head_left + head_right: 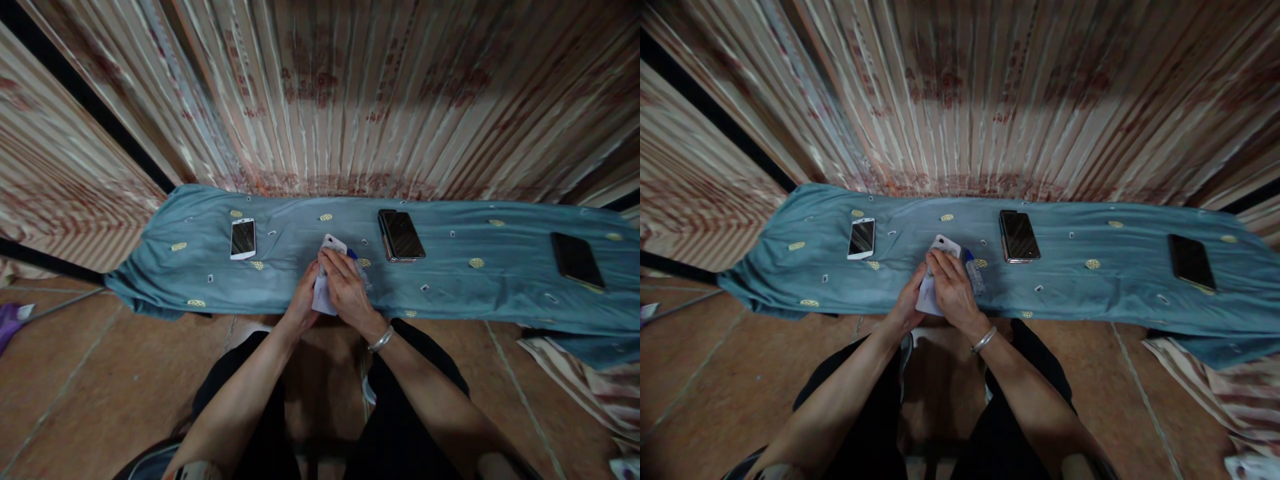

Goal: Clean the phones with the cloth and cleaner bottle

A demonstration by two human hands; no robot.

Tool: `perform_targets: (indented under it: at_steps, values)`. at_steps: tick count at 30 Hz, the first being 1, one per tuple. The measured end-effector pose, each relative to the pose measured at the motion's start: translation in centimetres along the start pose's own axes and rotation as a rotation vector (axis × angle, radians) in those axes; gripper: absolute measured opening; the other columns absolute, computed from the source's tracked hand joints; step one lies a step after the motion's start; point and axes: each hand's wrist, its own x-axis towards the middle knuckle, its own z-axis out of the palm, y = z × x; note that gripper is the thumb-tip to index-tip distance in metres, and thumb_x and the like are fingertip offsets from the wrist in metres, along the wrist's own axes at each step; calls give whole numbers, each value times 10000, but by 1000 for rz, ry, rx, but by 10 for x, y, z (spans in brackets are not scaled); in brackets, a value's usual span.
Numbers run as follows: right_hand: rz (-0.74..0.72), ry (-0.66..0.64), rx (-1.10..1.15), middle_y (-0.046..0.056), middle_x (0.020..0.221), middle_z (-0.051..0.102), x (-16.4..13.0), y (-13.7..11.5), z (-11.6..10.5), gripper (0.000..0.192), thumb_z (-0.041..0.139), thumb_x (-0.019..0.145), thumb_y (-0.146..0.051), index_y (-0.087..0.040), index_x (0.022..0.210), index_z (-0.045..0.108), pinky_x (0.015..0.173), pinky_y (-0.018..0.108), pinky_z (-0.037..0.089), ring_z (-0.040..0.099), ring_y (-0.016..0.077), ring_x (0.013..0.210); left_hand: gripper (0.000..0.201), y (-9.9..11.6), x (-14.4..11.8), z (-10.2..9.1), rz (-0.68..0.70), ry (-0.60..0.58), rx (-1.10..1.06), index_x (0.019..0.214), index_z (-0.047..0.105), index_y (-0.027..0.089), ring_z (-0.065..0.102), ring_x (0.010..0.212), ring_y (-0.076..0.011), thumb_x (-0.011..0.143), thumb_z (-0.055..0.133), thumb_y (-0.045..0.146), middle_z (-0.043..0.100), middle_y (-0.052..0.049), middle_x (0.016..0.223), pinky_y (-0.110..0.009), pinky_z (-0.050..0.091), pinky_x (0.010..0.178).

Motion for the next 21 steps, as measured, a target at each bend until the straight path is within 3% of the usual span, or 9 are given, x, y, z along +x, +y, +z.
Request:
perform_targets:
  at_steps: [6, 21]
  values:
    - [52, 43, 27, 146, 1375, 574, 5, 8, -2, 461, 352, 956, -155, -150, 1380, 535, 1115, 488, 423, 495, 260, 1303, 214, -6, 0, -5, 57, -89, 86, 1033, 679, 156, 643, 1045, -179, 837, 610, 204, 723, -33, 1001, -282, 454, 958]
    - [79, 129, 58, 135, 1332, 595, 4, 8, -3, 410, 362, 940, -142, -184, 1307, 542, 1087, 494, 425, 539, 245, 1259, 255, -11, 3, -13, 80, -149, 122, 978, 679, 148, 638, 919, -183, 776, 700, 302, 705, -31, 937, -296, 455, 886]
